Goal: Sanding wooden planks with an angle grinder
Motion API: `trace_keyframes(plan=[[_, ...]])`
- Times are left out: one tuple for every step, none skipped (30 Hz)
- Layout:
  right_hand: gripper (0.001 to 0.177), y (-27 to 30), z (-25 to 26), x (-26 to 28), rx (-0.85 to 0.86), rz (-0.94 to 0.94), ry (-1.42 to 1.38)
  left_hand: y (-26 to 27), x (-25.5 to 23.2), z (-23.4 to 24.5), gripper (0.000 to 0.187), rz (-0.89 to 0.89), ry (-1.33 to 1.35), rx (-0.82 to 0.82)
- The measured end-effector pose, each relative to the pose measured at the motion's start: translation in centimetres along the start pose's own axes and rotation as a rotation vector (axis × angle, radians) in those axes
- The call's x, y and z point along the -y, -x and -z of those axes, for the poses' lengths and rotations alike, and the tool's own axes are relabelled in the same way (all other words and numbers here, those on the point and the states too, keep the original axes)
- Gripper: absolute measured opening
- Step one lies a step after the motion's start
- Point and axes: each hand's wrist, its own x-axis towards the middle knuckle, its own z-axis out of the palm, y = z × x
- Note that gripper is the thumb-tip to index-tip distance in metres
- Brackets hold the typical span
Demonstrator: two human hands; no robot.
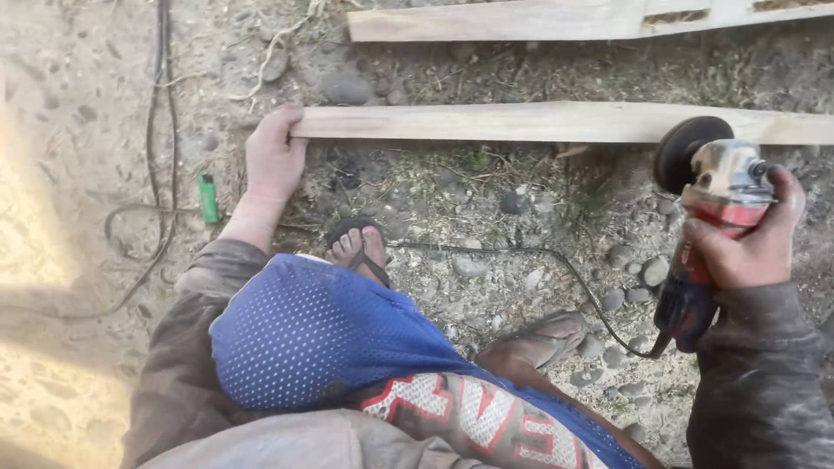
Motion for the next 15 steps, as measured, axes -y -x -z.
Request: trace_keyframes(plan=[[0.086, -0.1, -1.0, 0.5, 0.041, 0.027, 0.053, 0.1, -0.2, -0.1, 0.037, -0.048, -0.014, -0.027], [0.088, -0.1, -1.9, 0.9, 0.082, 0.054, 0.105, 0.2, -0.3, -0.3, 0.035, -0.095, -0.028, -0.054], [0.088, -0.5, -3.2, 1.8, 0.085, 0.066, 0.108, 0.5, -0.1, -0.4, 0.035, -0.092, -0.029, -0.066], [0.088, -1.0, -4.4, 2.7, 0.145, 0.018, 0.077, 0.7, 0.1, -0.5, 0.035, -0.07, -0.04, -0.062], [0.089, -1.0, -5.4, 3.6, 0.211, -0.039, 0.047, 1.3, 0.1, -0.7, 0.034, -0.042, -0.048, -0.051], [0.089, -1.1, -6.3, 4.5, 0.22, -0.035, 0.052, 1.3, 0.1, -1.1, 0.034, -0.033, -0.047, -0.056], [0.089, -1.2, -7.5, 5.4, 0.25, 0.032, 0.09, 1.4, 0.1, -1.1, 0.033, -0.035, -0.036, -0.067], [0.091, -1.3, -8.6, 6.4, 0.281, 0.101, 0.126, 1.5, 0.2, -1.1, 0.031, -0.038, -0.025, -0.078], [0.091, -1.3, -9.7, 7.4, 0.295, 0.118, 0.122, 1.5, 0.1, -1.1, 0.031, -0.025, -0.038, -0.092], [0.091, -1.2, -10.8, 8.6, 0.311, 0.113, 0.15, 1.4, 0.1, -1.2, 0.029, -0.015, -0.036, -0.082], [0.092, -1.1, -11.9, 9.7, 0.33, 0.109, 0.178, 1.5, 0.1, -1.1, 0.028, -0.002, -0.036, -0.072], [0.092, -1.4, -13.2, 10.8, 0.348, 0.127, 0.172, 1.5, 0.1, -1.0, 0.028, 0.015, -0.05, -0.086], [0.089, -1.5, -14.3, 11.9, 0.359, 0.133, 0.169, 1.5, 0.0, -1.1, 0.03, 0.029, -0.021, -0.08], [0.087, -1.6, -15.4, 13.0, 0.371, 0.14, 0.165, 1.4, -0.1, -1.2, 0.032, 0.043, 0.009, -0.076], [0.087, -1.8, -16.5, 13.7, 0.384, 0.155, 0.161, 1.3, 0.2, -1.3, 0.032, 0.055, -0.002, -0.087]])
